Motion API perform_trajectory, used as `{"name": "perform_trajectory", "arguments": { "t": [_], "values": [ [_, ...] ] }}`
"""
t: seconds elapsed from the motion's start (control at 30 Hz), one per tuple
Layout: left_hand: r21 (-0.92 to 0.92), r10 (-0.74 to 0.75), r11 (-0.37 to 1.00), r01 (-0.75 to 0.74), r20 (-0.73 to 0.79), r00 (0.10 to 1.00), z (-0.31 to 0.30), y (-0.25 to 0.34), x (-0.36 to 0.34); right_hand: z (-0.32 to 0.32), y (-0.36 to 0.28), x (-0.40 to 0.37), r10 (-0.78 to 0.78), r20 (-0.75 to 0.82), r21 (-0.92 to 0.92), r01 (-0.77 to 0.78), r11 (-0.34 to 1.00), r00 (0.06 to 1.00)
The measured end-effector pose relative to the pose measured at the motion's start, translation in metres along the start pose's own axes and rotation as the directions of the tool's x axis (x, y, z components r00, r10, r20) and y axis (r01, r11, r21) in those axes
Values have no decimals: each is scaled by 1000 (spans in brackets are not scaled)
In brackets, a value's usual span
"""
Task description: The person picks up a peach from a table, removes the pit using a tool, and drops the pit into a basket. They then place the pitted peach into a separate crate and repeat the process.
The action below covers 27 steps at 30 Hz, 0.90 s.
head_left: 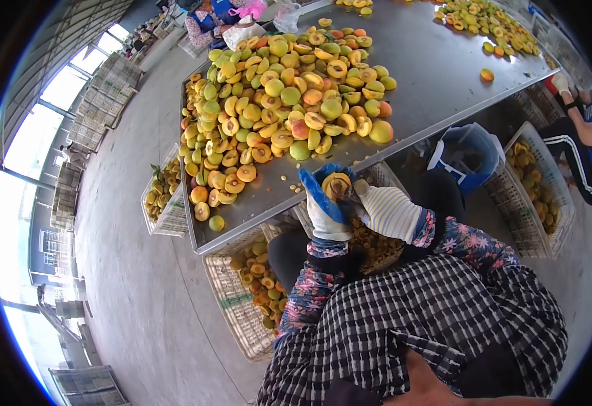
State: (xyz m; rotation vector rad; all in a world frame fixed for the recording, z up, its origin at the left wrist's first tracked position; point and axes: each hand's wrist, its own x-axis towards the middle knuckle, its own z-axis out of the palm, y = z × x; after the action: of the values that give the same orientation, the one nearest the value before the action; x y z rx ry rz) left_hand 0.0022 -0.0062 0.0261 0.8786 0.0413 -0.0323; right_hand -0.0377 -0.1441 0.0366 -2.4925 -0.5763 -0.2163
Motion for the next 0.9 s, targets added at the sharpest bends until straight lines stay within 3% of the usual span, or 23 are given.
{"name": "perform_trajectory", "arguments": {
  "t": [0.03,0.13,0.23,0.33,0.43,0.53,0.6,0.63,0.67,0.7,0.73,0.77,0.8,0.83,0.87,0.9],
  "values": [
    [-98,-54,994,52,-20,998,3,2,-1,-1,-1,-1,4,25,-10,-4,1000,1000],
    [-82,-109,991,103,-72,992,-10,-4,6,-3,-1,-3,30,125,-70,-21,997,992],
    [59,-87,994,91,-79,993,-3,2,-1,5,6,-5,57,205,-110,-35,993,977],
    [-32,-163,987,160,-122,979,-7,-2,3,9,5,-9,84,258,-18,-82,996,963],
    [8,-147,989,149,-127,981,-9,-5,3,32,20,-14,-22,139,163,-1,987,990],
    [380,3,925,10,-34,999,-30,-20,16,27,26,-11,-16,178,249,-30,968,984],
    [490,-55,869,66,-37,998,-70,-31,30,-15,6,-3,-36,309,170,-17,985,951],
    [320,-254,904,284,-134,958,-39,-7,12,24,30,-12,-154,96,262,124,957,983],
    [237,-234,939,249,-91,968,-26,-3,2,9,24,-6,-106,335,373,-29,927,936],
    [280,-150,952,127,63,987,-31,-7,5,34,35,-6,-202,170,462,103,881,964],
    [287,-62,958,-3,215,975,-35,-10,6,18,22,-7,-158,130,625,43,780,979],
    [252,13,965,-69,217,976,-23,-11,3,14,10,-10,-94,46,707,34,706,995],
    [229,96,963,-138,186,978,-13,-7,-3,37,23,-10,-315,88,162,298,941,945],
    [186,68,979,-82,81,994,-10,-14,-5,61,36,-10,-518,127,-417,520,746,846],
    [145,37,989,-32,-34,999,-9,-16,-6,56,32,-10,-501,204,-445,536,718,841],
    [198,2,980,12,-73,997,-10,-14,-5,53,28,-13,-274,250,-204,327,923,929]
  ]
}}
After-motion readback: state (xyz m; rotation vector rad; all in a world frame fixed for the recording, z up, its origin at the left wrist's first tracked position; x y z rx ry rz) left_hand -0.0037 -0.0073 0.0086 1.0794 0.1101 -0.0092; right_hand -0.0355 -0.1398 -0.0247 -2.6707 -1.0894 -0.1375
